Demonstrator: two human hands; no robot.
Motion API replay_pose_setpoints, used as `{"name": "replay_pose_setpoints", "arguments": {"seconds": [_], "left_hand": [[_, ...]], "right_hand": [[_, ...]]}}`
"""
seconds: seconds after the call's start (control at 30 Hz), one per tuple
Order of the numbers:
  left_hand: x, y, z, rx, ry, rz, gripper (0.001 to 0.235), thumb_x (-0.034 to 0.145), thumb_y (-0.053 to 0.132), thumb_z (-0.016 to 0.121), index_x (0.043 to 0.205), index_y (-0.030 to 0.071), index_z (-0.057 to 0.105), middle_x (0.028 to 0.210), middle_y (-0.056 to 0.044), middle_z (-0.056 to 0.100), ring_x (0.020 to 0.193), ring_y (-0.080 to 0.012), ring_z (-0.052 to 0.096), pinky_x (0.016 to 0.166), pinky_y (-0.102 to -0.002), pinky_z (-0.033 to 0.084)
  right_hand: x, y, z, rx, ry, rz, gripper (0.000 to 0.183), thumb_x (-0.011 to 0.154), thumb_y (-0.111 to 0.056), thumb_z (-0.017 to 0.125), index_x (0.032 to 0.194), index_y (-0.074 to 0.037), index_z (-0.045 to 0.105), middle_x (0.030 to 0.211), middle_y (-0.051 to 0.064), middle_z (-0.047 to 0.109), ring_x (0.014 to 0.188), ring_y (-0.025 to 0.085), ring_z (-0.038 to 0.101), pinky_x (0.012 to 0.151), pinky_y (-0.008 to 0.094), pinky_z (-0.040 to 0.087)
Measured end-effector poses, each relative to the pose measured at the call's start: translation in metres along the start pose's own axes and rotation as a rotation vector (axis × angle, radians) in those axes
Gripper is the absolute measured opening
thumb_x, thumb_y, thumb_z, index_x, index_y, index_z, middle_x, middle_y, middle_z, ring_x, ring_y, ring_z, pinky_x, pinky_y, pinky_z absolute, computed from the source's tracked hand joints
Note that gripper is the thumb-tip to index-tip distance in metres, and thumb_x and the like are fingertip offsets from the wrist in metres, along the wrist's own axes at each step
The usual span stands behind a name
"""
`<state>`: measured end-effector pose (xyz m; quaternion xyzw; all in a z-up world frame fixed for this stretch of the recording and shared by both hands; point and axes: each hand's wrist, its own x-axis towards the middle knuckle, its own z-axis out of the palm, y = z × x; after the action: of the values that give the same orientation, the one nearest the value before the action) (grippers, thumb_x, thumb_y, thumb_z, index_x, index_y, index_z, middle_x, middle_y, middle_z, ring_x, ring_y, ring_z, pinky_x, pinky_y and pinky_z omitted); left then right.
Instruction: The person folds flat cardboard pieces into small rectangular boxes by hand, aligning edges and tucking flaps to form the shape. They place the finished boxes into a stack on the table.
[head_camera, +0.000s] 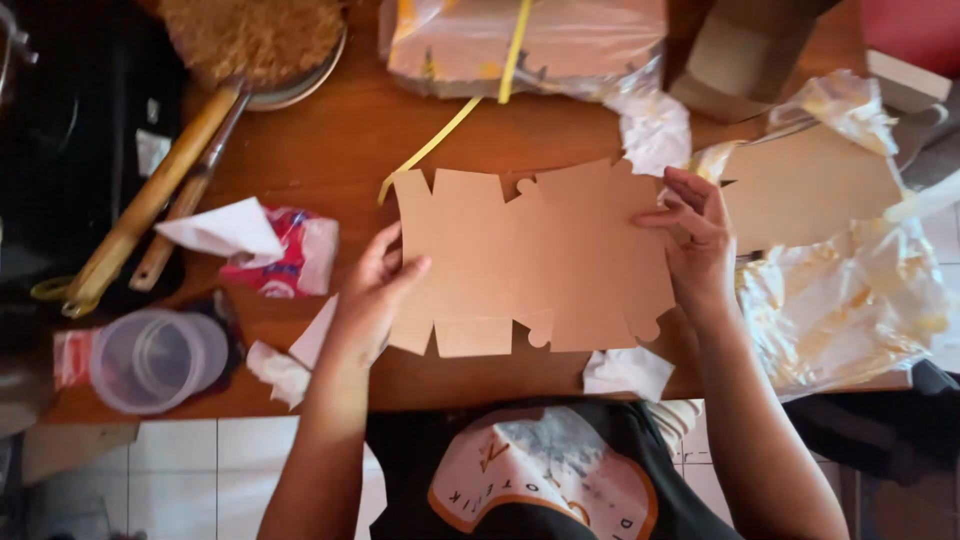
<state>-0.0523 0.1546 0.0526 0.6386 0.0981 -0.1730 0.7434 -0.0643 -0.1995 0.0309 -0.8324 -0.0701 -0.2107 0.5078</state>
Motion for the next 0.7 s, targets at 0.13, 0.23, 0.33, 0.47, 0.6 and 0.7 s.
{"name": "replay_pose_setpoints", "arguments": {"seconds": [0.13,0.23,0.33,0.47,0.6,0.7], "left_hand": [[-0.005,-0.035,-0.026,0.264,0.100,0.070,0.065,0.085,0.014,0.074,0.139,-0.001,0.042,0.112,-0.026,0.065,0.097,-0.0338,0.068,0.081,-0.044,0.058],[-0.004,-0.043,-0.028,0.362,0.149,0.068,0.051,0.089,0.024,0.072,0.131,0.004,0.050,0.106,-0.024,0.069,0.096,-0.0342,0.071,0.079,-0.042,0.059],[-0.002,-0.046,-0.025,0.493,0.190,0.132,0.042,0.094,0.032,0.065,0.126,0.007,0.054,0.103,-0.022,0.071,0.098,-0.0334,0.071,0.077,-0.040,0.059],[0.004,-0.037,-0.015,0.673,0.211,0.215,0.031,0.099,0.024,0.045,0.119,0.002,0.057,0.095,-0.013,0.070,0.083,-0.0267,0.064,0.073,-0.039,0.047],[0.010,-0.052,-0.017,0.689,0.225,0.212,0.044,0.102,0.027,0.038,0.132,-0.001,0.052,0.122,-0.022,0.066,0.116,-0.0345,0.061,0.096,-0.040,0.046],[0.010,-0.056,-0.008,0.690,0.238,0.199,0.045,0.101,0.027,0.038,0.134,-0.001,0.051,0.130,-0.021,0.061,0.122,-0.0349,0.056,0.100,-0.041,0.043]], "right_hand": [[-0.004,-0.018,0.014,-0.109,-0.147,0.049,0.027,0.096,0.012,0.057,0.098,-0.009,0.074,0.119,0.018,0.060,0.113,0.041,0.064,0.100,0.050,0.049],[-0.011,-0.015,0.012,-0.297,-0.206,0.063,0.031,0.099,0.007,0.055,0.100,-0.016,0.075,0.119,0.012,0.066,0.108,0.035,0.066,0.094,0.045,0.052],[-0.019,-0.028,0.009,-0.561,-0.178,0.095,0.015,0.106,-0.016,0.062,0.116,-0.024,0.071,0.125,-0.001,0.065,0.106,0.026,0.066,0.090,0.044,0.052],[-0.060,-0.045,-0.017,-0.634,-0.266,0.117,0.011,0.093,-0.003,0.070,0.091,-0.001,0.059,0.085,0.010,0.058,0.073,0.027,0.055,0.068,0.038,0.041],[-0.084,-0.083,-0.023,-0.552,-0.606,0.308,0.056,0.064,-0.033,0.086,0.112,-0.013,0.065,0.111,0.002,0.064,0.109,0.020,0.061,0.093,0.035,0.047],[-0.106,-0.075,-0.027,-0.443,-0.638,0.422,0.005,0.084,-0.014,0.069,0.089,-0.013,0.068,0.102,0.002,0.065,0.088,0.019,0.069,0.078,0.032,0.050]]}}
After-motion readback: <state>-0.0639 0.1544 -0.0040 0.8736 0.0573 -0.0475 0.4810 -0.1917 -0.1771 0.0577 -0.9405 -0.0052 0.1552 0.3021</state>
